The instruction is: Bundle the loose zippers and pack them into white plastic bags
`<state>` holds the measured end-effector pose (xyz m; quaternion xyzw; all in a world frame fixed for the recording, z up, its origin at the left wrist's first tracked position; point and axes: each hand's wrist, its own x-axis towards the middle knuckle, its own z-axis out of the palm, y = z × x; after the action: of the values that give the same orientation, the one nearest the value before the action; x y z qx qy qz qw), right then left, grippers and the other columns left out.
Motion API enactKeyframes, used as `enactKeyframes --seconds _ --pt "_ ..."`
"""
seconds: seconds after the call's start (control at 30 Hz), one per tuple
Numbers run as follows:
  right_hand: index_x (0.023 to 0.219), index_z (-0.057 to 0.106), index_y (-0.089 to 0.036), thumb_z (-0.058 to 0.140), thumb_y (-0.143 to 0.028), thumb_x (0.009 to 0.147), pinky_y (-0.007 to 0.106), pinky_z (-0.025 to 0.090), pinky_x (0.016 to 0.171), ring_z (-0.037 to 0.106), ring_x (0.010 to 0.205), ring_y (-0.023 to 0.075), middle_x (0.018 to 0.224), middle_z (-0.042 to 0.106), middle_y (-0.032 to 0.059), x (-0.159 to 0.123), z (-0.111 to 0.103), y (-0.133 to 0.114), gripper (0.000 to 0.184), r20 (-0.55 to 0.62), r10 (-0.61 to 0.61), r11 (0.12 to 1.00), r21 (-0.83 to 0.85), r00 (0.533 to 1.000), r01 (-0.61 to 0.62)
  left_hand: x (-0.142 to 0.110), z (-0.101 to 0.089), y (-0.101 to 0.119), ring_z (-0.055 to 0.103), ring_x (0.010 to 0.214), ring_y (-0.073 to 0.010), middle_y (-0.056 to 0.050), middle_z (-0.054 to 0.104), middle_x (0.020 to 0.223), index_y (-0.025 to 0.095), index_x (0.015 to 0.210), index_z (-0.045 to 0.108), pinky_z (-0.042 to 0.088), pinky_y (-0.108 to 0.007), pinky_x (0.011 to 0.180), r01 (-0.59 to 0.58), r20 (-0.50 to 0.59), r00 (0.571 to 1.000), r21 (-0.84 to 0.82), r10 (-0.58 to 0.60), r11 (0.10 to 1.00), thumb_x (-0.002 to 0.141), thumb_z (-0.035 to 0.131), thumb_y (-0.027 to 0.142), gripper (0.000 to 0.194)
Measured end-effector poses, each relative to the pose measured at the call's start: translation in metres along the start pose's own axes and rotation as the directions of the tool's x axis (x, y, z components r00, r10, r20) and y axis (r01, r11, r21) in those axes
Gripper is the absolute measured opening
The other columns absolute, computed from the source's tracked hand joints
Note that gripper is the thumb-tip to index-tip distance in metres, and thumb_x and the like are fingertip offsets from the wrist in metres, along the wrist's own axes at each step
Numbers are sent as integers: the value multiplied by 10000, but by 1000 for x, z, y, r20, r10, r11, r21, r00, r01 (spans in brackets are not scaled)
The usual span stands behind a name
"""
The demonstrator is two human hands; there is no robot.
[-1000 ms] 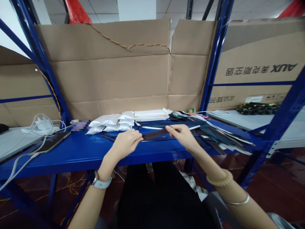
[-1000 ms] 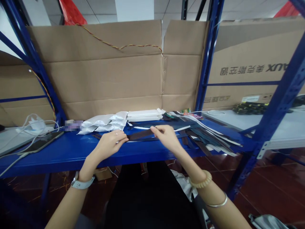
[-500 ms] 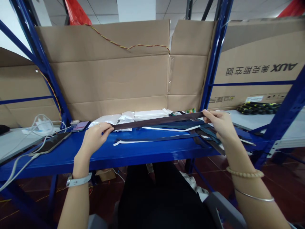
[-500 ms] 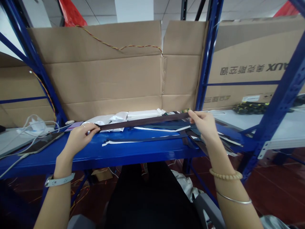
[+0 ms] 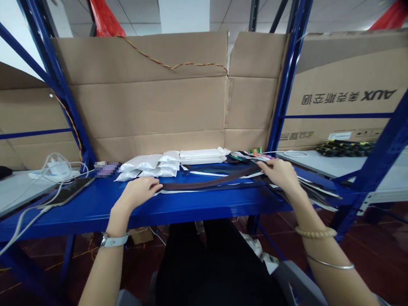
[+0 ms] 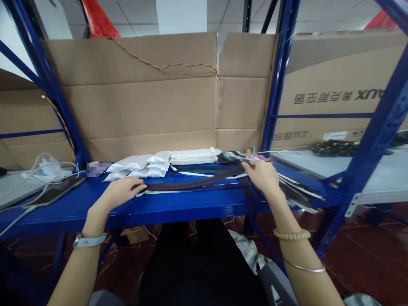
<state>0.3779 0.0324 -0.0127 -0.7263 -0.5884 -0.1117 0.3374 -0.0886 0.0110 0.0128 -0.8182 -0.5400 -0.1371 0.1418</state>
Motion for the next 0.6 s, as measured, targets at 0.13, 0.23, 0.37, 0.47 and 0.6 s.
enactKeyframes --seconds 0.13,0.23,0.37,0.47,0.6 --pt "945 662 -208 486 -523 833 398 426 708 586 901 314 964 660 112 -6 5 -12 377 -53 -103 992 -83 993 98 4 8 2 587 737 -201 -51 653 788 210 743 611 340 -267 594 65 -8 998 12 -65 998 896 358 450 381" --pt "1011 634 -184 472 -421 873 433 429 817 550 1012 306 1073 622 126 -14 10 -33 318 -70 -267 964 -10 961 267 6 9 8 577 733 -188 -52 643 789 201 771 593 355 -265 606 59 -46 997 -33 -61 998 904 353 422 353" --pt "1058 613 -152 465 -273 888 379 430 915 557 1043 241 1116 605 122 -27 22 -93 256 75 -630 755 289 773 588 6 8 17 574 721 -172 -42 631 780 200 797 587 375 -262 622 17 -45 999 -80 -21 997 901 375 365 288" --pt "1061 628 -124 446 -159 866 391 372 1005 507 1160 254 1326 489 142 -27 35 -150 270 186 -790 602 417 584 681 5 8 22 581 727 -174 -33 629 786 206 804 584 376 -264 610 -11 -73 997 -80 5 997 899 380 315 250" --pt "910 673 -111 459 -23 760 346 406 955 564 1076 248 1253 567 144 -10 54 -204 275 293 -822 566 520 489 639 5 9 27 588 728 -175 -29 636 795 206 813 586 369 -262 583 -56 -105 993 -90 47 994 893 393 283 223"
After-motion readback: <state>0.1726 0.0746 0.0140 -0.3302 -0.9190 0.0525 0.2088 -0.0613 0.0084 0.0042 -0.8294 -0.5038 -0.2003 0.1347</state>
